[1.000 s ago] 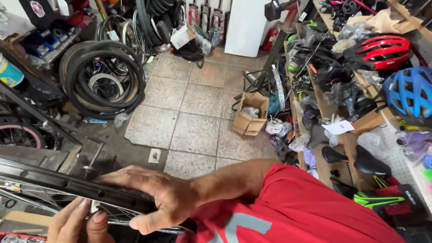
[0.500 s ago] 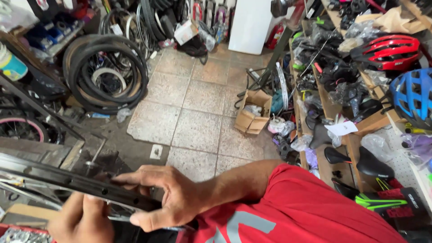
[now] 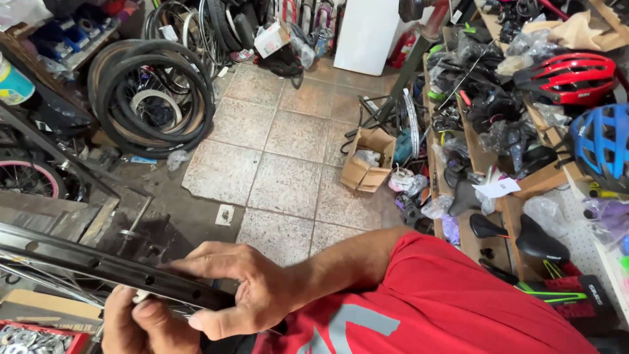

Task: Inspecting and adjusting the hub and axle components of a bicycle wheel at a workbench.

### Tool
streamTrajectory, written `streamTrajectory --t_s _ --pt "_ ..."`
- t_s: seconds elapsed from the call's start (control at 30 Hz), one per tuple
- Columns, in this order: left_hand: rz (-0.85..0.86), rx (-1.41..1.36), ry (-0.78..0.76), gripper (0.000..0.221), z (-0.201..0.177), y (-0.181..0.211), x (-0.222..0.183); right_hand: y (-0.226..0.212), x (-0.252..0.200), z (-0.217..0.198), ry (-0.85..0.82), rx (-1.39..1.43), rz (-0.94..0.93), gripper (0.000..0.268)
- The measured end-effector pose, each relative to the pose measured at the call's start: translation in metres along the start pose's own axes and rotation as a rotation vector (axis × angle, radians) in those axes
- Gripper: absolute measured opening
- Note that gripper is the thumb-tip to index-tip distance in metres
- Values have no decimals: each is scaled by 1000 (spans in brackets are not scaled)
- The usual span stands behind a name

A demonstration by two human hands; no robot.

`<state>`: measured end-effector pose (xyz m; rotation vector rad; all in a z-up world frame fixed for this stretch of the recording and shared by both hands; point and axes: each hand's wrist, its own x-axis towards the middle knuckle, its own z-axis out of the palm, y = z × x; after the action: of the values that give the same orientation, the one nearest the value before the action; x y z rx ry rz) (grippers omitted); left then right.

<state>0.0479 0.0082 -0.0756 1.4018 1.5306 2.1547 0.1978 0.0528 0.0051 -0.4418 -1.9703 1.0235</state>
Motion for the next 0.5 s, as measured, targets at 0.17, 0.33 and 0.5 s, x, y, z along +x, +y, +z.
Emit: streamTrajectory --t_s 0.17,0.33,0.5 --pt "-167 -36 -92 54 -14 30 39 -8 -1 5 52 -59 -58 61" --pt "-249 -93 -272 39 -28 11 59 0 4 0 0 -93 -143 67" --pt "-216 3 -125 27 -23 -11 49 -8 45 -13 -276 116 -51 83"
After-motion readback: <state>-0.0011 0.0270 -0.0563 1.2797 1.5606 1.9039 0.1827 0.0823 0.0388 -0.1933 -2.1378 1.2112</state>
